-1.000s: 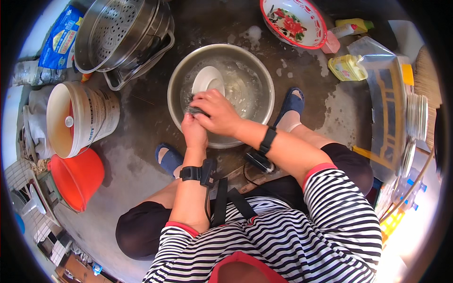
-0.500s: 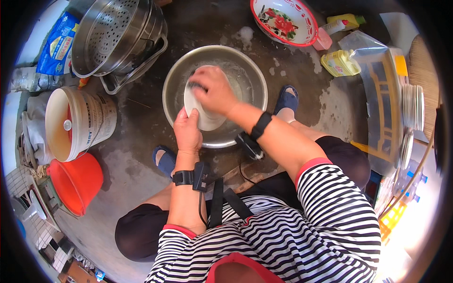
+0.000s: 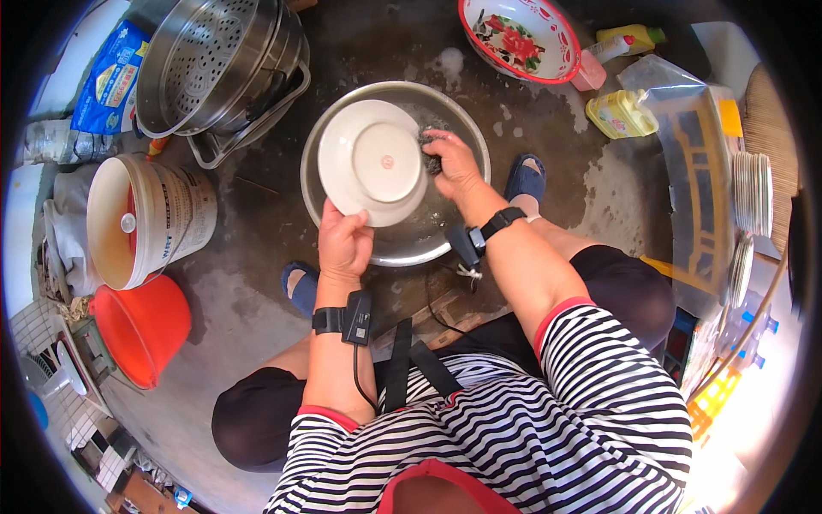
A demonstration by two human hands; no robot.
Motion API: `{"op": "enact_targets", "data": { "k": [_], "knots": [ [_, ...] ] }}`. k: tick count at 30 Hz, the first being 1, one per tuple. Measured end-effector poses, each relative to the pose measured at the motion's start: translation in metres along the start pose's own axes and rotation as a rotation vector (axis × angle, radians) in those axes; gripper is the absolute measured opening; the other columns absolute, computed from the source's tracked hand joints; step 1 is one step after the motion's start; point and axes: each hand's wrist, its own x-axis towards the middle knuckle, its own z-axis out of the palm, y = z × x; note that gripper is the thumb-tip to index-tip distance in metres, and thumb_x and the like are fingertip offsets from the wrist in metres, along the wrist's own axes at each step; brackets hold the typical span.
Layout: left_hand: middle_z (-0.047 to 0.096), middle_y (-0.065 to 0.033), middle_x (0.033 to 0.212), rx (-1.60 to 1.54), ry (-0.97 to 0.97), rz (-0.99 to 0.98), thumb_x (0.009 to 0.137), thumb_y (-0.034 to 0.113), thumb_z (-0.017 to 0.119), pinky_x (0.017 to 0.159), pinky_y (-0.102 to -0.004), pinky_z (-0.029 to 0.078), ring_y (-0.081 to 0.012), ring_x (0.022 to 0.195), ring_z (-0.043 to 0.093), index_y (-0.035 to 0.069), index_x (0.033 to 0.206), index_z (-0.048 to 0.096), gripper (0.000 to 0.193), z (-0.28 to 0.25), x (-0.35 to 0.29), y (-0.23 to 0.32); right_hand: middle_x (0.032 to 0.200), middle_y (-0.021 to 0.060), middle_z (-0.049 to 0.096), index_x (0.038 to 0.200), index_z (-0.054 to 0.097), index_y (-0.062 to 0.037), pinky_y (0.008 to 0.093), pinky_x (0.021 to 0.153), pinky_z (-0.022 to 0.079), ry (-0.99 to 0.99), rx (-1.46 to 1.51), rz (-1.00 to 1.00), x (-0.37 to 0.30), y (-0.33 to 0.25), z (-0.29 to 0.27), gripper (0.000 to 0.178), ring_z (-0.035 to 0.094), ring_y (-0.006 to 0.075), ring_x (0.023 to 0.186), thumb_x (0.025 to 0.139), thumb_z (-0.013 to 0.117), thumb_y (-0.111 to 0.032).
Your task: The person washes several plates by hand in a large metal bowl and a red plastic basin using a steel wool scrubber, then sets the cleaned plates on a stack.
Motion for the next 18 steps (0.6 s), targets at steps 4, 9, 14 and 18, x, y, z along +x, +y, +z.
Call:
{"op": "enact_targets", "data": {
  "k": [4, 9, 14, 18],
  "knots": [
    [0.054, -0.0140, 0.127, 0.028, -0.122, -0.187, 0.089, 0.006, 0.054, 0.095, -0.0360, 0.045, -0.0251, 0.114, 0.055, 0.000, 0.134, 0.041, 0.048, 0.022, -0.008, 0.022, 0.087, 0.0092, 0.060, 0.100, 0.062, 0.0001, 0.0321, 0.071, 0.052, -0.178, -0.117, 0.095, 0.008, -0.031, 0.004, 0.029, 0.059, 0.0180, 0.077, 0.071, 0.060, 0.003],
    [0.059, -0.0147, 0.121, 0.256, 0.110, -0.297, 0.096, 0.023, 0.054, 0.094, -0.0378, 0.047, -0.0263, 0.107, 0.059, -0.006, 0.126, 0.048, 0.042, 0.007, 0.007, 0.019, 0.084, 0.0080, 0.063, 0.100, 0.067, -0.0036, 0.0277, 0.068, 0.050, -0.333, -0.664, 0.075, 0.012, -0.033, 0.033, 0.029, 0.059, 0.0144, 0.075, 0.071, 0.066, -0.003],
    [0.054, -0.0162, 0.128, 0.034, 0.235, -0.054, 0.097, 0.021, 0.051, 0.099, -0.0402, 0.044, -0.0276, 0.114, 0.055, -0.005, 0.131, 0.043, 0.044, -0.013, 0.017, 0.008, 0.088, 0.0070, 0.067, 0.102, 0.071, -0.0086, 0.0256, 0.068, 0.049, -0.249, -0.892, -0.091, 0.011, 0.003, 0.002, 0.031, 0.060, 0.0110, 0.076, 0.071, 0.071, -0.015],
    [0.047, -0.0149, 0.136, -0.042, 0.309, 0.023, 0.099, 0.020, 0.047, 0.104, -0.0427, 0.041, -0.0285, 0.122, 0.049, -0.003, 0.135, 0.038, 0.044, -0.023, 0.020, 0.004, 0.096, 0.0109, 0.064, 0.102, 0.068, -0.0068, 0.0329, 0.081, 0.047, -0.250, -0.871, 0.187, 0.002, 0.031, -0.016, 0.031, 0.060, 0.0212, 0.089, 0.073, 0.070, -0.019]
  ]
}}
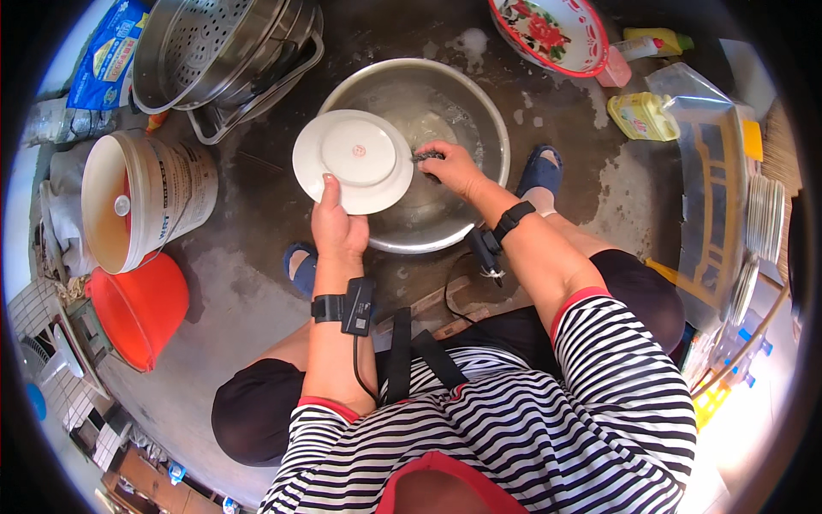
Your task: The person washes several plates by hand in a large metal bowl and a red plastic basin using a steel wool scrubber, then sets the cleaned plates on a stack.
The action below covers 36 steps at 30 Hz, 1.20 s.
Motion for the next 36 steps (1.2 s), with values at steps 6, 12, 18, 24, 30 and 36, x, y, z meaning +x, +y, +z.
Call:
{"op": "enact_targets", "data": {
  "k": [6, 12, 18, 24, 30, 36],
  "knots": [
    [0.046, -0.0138, 0.136, -0.055, -0.020, 0.044, 0.099, 0.023, 0.047, 0.105, -0.0427, 0.040, -0.0277, 0.124, 0.047, 0.000, 0.138, 0.034, 0.047, 0.011, -0.001, -0.013, 0.111, 0.0173, 0.058, 0.102, 0.066, -0.0070, 0.0411, 0.095, 0.042, 0.857, -0.950, -0.370, 0.020, 0.065, 0.008, 0.031, 0.052, 0.0343, 0.110, 0.073, 0.064, -0.015],
    [0.047, -0.0144, 0.134, 0.008, 0.064, 0.127, 0.100, 0.026, 0.045, 0.104, -0.0421, 0.040, -0.0278, 0.122, 0.049, -0.001, 0.136, 0.036, 0.046, 0.010, 0.004, -0.020, 0.104, 0.0179, 0.059, 0.100, 0.064, -0.0057, 0.0398, 0.088, 0.046, 0.469, -0.329, -0.369, -0.019, 0.023, 0.046, 0.028, 0.057, 0.0368, 0.099, 0.073, 0.061, -0.011],
    [0.051, -0.0143, 0.132, 0.056, 0.077, 0.038, 0.099, 0.029, 0.045, 0.105, -0.0429, 0.040, -0.0290, 0.121, 0.050, -0.001, 0.135, 0.039, 0.047, 0.013, -0.001, -0.021, 0.111, 0.0149, 0.055, 0.098, 0.062, -0.0083, 0.0410, 0.094, 0.041, 0.336, -0.423, -0.964, -0.060, -0.016, 0.070, 0.023, 0.050, 0.0342, 0.107, 0.075, 0.061, -0.009],
    [0.041, -0.0130, 0.143, -0.009, -0.196, -0.049, 0.100, 0.034, 0.040, 0.110, -0.0467, 0.032, -0.0302, 0.130, 0.041, 0.004, 0.141, 0.034, 0.051, 0.012, -0.015, 0.006, 0.100, 0.0184, 0.062, 0.096, 0.066, -0.0053, 0.0401, 0.085, 0.045, 0.624, -0.449, -0.470, -0.012, -0.023, -0.006, 0.022, 0.057, 0.0351, 0.098, 0.078, 0.058, -0.016],
    [0.039, -0.0130, 0.144, -0.016, -0.355, -0.095, 0.098, 0.042, 0.040, 0.110, -0.0460, 0.032, -0.0311, 0.131, 0.040, 0.005, 0.142, 0.032, 0.058, 0.016, -0.032, 0.022, 0.081, 0.0101, 0.067, 0.091, 0.066, 0.0000, 0.0343, 0.069, 0.049, 0.227, 0.136, -0.088, -0.034, -0.059, -0.029, 0.031, 0.063, 0.0223, 0.072, 0.083, 0.064, -0.030],
    [0.045, -0.0140, 0.139, -0.006, -0.379, -0.068, 0.098, 0.042, 0.043, 0.107, -0.0418, 0.036, -0.0286, 0.127, 0.045, -0.001, 0.138, 0.038, 0.059, 0.018, -0.036, 0.014, 0.082, 0.0035, 0.064, 0.096, 0.064, -0.0067, 0.0297, 0.056, 0.049, -0.048, 0.502, -0.164, -0.080, -0.085, -0.034, 0.024, 0.061, 0.0128, 0.071, 0.088, 0.060, -0.029]
  ]
}}
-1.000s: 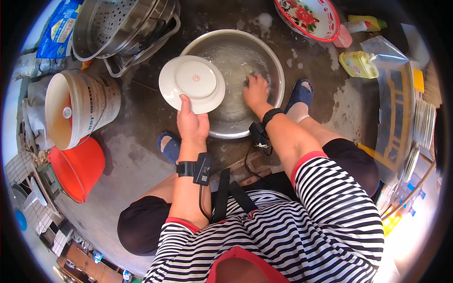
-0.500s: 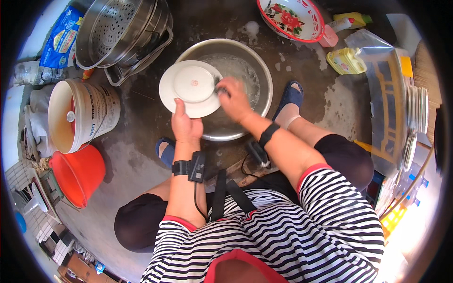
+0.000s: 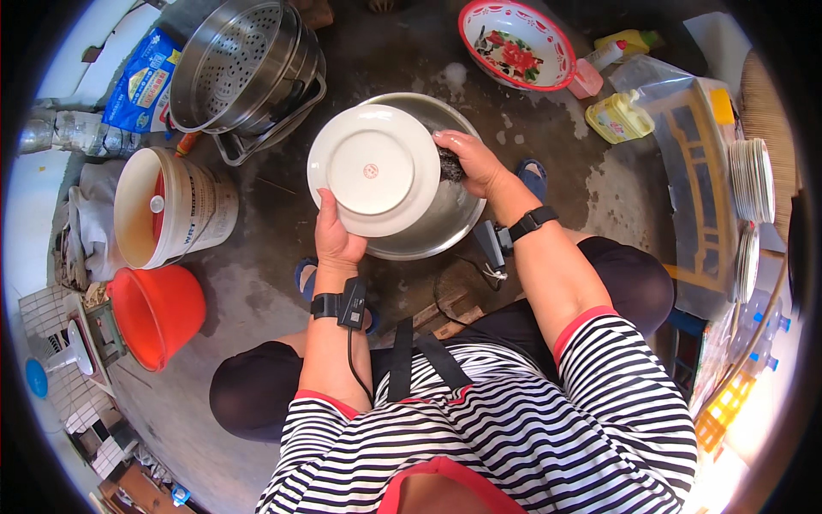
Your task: The person washes several plates by hand in a large metal bowl and a red plastic basin using a steel wool scrubber, then sets the cleaned plates on a stack.
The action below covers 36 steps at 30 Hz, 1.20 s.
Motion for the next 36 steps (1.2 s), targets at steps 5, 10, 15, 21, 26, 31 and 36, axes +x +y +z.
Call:
{"op": "enact_targets", "data": {
  "k": [5, 10, 15, 21, 26, 31, 36],
  "knots": [
    [0.048, -0.0137, 0.137, 0.007, 0.018, -0.005, 0.096, 0.046, 0.047, 0.106, -0.0407, 0.037, -0.0273, 0.125, 0.047, 0.000, 0.136, 0.040, 0.062, 0.004, 0.000, -0.010, 0.092, 0.0063, 0.066, 0.107, 0.061, -0.0026, 0.0306, 0.072, 0.052, -0.234, -0.004, 0.002, -0.027, -0.020, 0.002, 0.031, 0.064, 0.0154, 0.082, 0.084, 0.065, -0.024],
    [0.050, -0.0137, 0.134, 0.019, 0.078, -0.022, 0.096, 0.045, 0.048, 0.102, -0.0384, 0.040, -0.0265, 0.121, 0.050, 0.000, 0.135, 0.042, 0.060, 0.026, -0.002, -0.018, 0.102, 0.0088, 0.066, 0.114, 0.059, 0.0050, 0.0309, 0.086, 0.049, -0.240, -0.298, -0.034, -0.054, -0.046, 0.019, 0.045, 0.062, 0.0169, 0.090, 0.076, 0.071, -0.014],
    [0.042, -0.0154, 0.138, 0.547, 0.338, 0.016, 0.098, 0.038, 0.044, 0.091, -0.0352, 0.045, -0.0262, 0.118, 0.050, 0.002, 0.144, 0.026, 0.061, 0.023, 0.011, -0.027, 0.097, 0.0070, 0.067, 0.109, 0.064, 0.0035, 0.0283, 0.081, 0.049, -0.180, -0.576, -0.127, -0.067, -0.052, 0.041, 0.036, 0.060, 0.0130, 0.087, 0.076, 0.066, -0.011],
    [0.042, -0.0101, 0.141, 0.112, 0.067, -0.228, 0.093, 0.064, 0.031, 0.095, -0.0530, 0.041, -0.0292, 0.126, 0.043, 0.011, 0.143, 0.029, 0.073, 0.049, -0.005, -0.014, 0.082, 0.0069, 0.061, 0.081, 0.063, -0.0109, 0.0430, 0.070, 0.050, -0.114, -1.597, -0.774, -0.073, -0.003, 0.052, 0.011, 0.059, 0.0305, 0.088, 0.070, 0.062, -0.015],
    [0.051, -0.0140, 0.132, 0.036, 0.026, -0.214, 0.095, 0.036, 0.046, 0.098, -0.0518, 0.043, -0.0317, 0.120, 0.050, 0.005, 0.136, 0.041, 0.051, 0.028, -0.011, -0.018, 0.088, 0.0031, 0.060, 0.086, 0.062, -0.0131, 0.0367, 0.069, 0.047, -0.180, -1.924, -0.976, -0.082, 0.026, 0.048, 0.014, 0.056, 0.0239, 0.091, 0.073, 0.059, -0.017],
    [0.052, -0.0148, 0.130, 0.024, 0.165, -0.171, 0.091, 0.007, 0.052, 0.100, -0.0486, 0.044, -0.0314, 0.119, 0.052, 0.002, 0.134, 0.041, 0.045, -0.010, -0.015, -0.020, 0.100, 0.0028, 0.058, 0.098, 0.058, -0.0141, 0.0367, 0.076, 0.044, -0.293, -1.836, -1.065, -0.058, 0.029, 0.010, 0.024, 0.053, 0.0229, 0.094, 0.074, 0.059, -0.015],
    [0.052, -0.0119, 0.130, 0.011, 0.214, -0.081, 0.091, 0.008, 0.055, 0.099, -0.0441, 0.044, -0.0283, 0.118, 0.052, 0.003, 0.135, 0.041, 0.046, -0.024, -0.011, -0.013, 0.098, 0.0105, 0.058, 0.096, 0.061, -0.0078, 0.0423, 0.081, 0.048, 0.049, -1.733, -0.581, -0.003, 0.031, -0.040, 0.028, 0.054, 0.0319, 0.098, 0.073, 0.071, -0.021]
  ]
}}
